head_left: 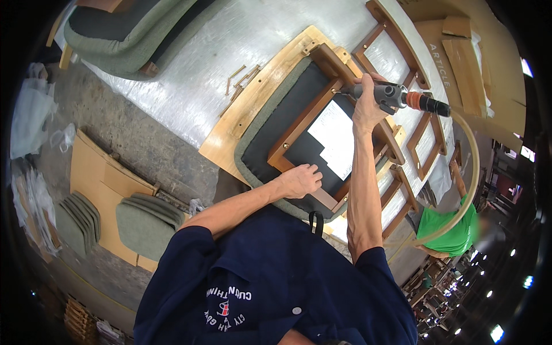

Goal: The person assembles chair frames onto cushioned seats using a pneumatic drill. They repeatedly place a wooden frame on a seat, drive screws to secure it, then flip and stack the completed unit before moving to the next.

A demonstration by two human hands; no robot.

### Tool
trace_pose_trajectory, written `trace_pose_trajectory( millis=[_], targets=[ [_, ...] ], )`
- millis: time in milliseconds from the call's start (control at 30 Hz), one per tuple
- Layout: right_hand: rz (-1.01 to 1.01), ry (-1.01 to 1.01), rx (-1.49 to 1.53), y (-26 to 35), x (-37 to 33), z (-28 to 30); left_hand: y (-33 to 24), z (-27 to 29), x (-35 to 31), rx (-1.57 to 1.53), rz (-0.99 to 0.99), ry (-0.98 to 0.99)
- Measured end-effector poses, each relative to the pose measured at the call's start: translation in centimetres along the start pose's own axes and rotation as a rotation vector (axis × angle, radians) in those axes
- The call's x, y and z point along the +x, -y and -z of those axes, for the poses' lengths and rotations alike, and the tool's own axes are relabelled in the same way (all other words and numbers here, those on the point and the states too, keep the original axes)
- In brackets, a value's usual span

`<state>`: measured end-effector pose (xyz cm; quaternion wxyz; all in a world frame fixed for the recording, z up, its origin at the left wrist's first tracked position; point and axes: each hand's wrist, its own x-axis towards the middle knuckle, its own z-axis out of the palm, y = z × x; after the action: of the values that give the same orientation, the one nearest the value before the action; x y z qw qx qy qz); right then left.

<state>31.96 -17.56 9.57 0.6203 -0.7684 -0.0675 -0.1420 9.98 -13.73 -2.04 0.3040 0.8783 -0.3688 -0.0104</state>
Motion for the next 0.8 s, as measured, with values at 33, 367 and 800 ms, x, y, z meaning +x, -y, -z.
trace_pose_trajectory(
  millis=[33, 367, 800],
  targets=[
    [0.002, 0.006, 0.001, 0.0, 0.1, -0.1, 0.3, 0.1, 0.0, 0.000, -0.019, -0.015],
    [-0.018, 0.103, 0.149, -1.5, 0.4, -0.1, 0.2, 0.1, 0.9, -0.048, 0.048, 0.060],
    [-0.008, 0.101, 0.173, -1.2, -0.1, -0.2, -2.2, -0.8, 0.4, -0.076, 0.199, -0.022]
  ],
)
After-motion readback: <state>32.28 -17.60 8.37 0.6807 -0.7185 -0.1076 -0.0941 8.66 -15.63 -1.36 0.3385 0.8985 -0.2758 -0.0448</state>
